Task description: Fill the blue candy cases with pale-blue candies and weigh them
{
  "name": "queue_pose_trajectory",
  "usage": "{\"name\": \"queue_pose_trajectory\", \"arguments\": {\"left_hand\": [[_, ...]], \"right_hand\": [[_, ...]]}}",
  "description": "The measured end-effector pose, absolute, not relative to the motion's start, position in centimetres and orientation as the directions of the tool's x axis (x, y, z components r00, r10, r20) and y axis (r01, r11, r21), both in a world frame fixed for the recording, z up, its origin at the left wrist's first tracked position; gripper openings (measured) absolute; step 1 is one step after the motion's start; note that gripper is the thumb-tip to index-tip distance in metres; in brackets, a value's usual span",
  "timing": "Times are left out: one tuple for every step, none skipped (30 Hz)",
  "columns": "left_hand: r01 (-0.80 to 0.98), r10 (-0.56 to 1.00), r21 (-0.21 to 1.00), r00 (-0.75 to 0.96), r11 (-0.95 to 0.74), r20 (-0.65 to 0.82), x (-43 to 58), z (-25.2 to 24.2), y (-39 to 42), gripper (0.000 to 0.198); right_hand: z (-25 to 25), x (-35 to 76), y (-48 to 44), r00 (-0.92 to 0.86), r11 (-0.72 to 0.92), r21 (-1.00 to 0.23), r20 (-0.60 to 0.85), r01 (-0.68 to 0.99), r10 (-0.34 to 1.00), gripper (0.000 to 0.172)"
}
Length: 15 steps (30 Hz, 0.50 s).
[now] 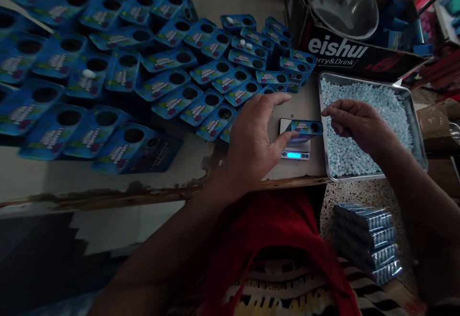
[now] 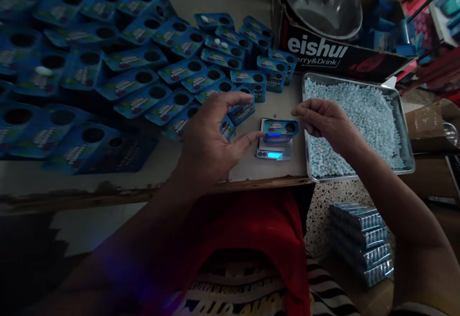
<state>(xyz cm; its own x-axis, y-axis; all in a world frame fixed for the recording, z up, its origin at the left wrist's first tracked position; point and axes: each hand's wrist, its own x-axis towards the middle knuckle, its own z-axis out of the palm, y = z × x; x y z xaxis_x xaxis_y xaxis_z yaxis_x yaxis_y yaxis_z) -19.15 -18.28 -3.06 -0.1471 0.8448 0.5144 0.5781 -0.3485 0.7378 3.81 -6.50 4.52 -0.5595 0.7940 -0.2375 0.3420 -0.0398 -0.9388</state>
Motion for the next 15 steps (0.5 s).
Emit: {"name": "queue_pose_trajectory", "arguments": {"left_hand": [[0.588,0.846,0.729,-0.136,-0.35,0.515,-19.0,-3.2,-18.1,0.051],[0.595,0.85,0.725,-0.126,-0.348,0.512,-18.8,-3.4,-17.9,0.053],[0.598,0.857,0.725,-0.118,-0.341,0.501,-18.7,-3.5,-17.8,0.055],[0.599,0.866,0.729,-0.113,-0.331,0.486,-18.5,-3.6,-17.6,0.055],[0.601,0.875,0.733,-0.111,-0.318,0.471,-18.4,-3.7,-17.5,0.055],[0.604,0.882,0.736,-0.112,-0.306,0.459,-18.3,-3.8,-17.4,0.056],[0.607,0.889,0.739,-0.115,-0.291,0.444,-18.2,-3.9,-17.3,0.057],[0.611,0.896,0.743,-0.121,-0.272,0.427,-18.0,-4.0,-17.2,0.057],[0.616,0.903,0.746,-0.128,-0.252,0.41,-17.9,-4.2,-17.1,0.058],[0.62,0.908,0.749,-0.135,-0.234,0.396,-17.7,-4.4,-17.0,0.058],[0.624,0.913,0.75,-0.139,-0.22,0.384,-17.4,-4.6,-16.8,0.058],[0.628,0.917,0.749,-0.14,-0.209,0.373,-17.1,-4.9,-16.6,0.059],[0.633,0.921,0.748,-0.136,-0.202,0.364,-16.8,-5.2,-16.4,0.06],[0.636,0.927,0.746,-0.129,-0.195,0.353,-16.4,-5.5,-16.0,0.063],[0.639,0.934,0.746,-0.118,-0.188,0.337,-16.0,-5.8,-15.6,0.066]], "right_hand": [[4.5,3.8,-6.5,-0.564,-0.036,-0.94,-0.234,0.339,0.792,0.031],[4.5,3.7,-6.5,-0.567,-0.029,-0.941,-0.228,0.337,0.792,0.031],[4.5,3.7,-6.5,-0.569,-0.021,-0.941,-0.221,0.336,0.792,0.032],[4.5,3.7,-6.5,-0.57,-0.012,-0.941,-0.215,0.337,0.793,0.032],[4.6,3.7,-6.5,-0.572,-0.005,-0.941,-0.21,0.338,0.793,0.032],[4.6,3.6,-6.5,-0.573,0.0,-0.941,-0.207,0.339,0.793,0.033],[4.5,3.6,-6.5,-0.575,0.001,-0.94,-0.208,0.342,0.791,0.034],[4.4,3.6,-6.4,-0.576,0.001,-0.939,-0.21,0.344,0.79,0.034],[4.3,3.5,-6.4,-0.577,-0.001,-0.938,-0.214,0.346,0.788,0.035],[4.1,3.4,-6.3,-0.576,-0.003,-0.937,-0.217,0.349,0.788,0.036],[3.8,3.4,-6.3,-0.575,-0.005,-0.936,-0.221,0.352,0.787,0.037],[3.4,3.3,-6.3,-0.575,-0.007,-0.934,-0.225,0.357,0.787,0.038],[3.1,3.2,-6.3,-0.575,-0.008,-0.932,-0.231,0.362,0.785,0.039],[2.8,3.1,-6.3,-0.577,-0.012,-0.929,-0.24,0.371,0.78,0.041],[2.6,3.1,-6.3,-0.579,-0.017,-0.925,-0.252,0.379,0.776,0.043]]}}
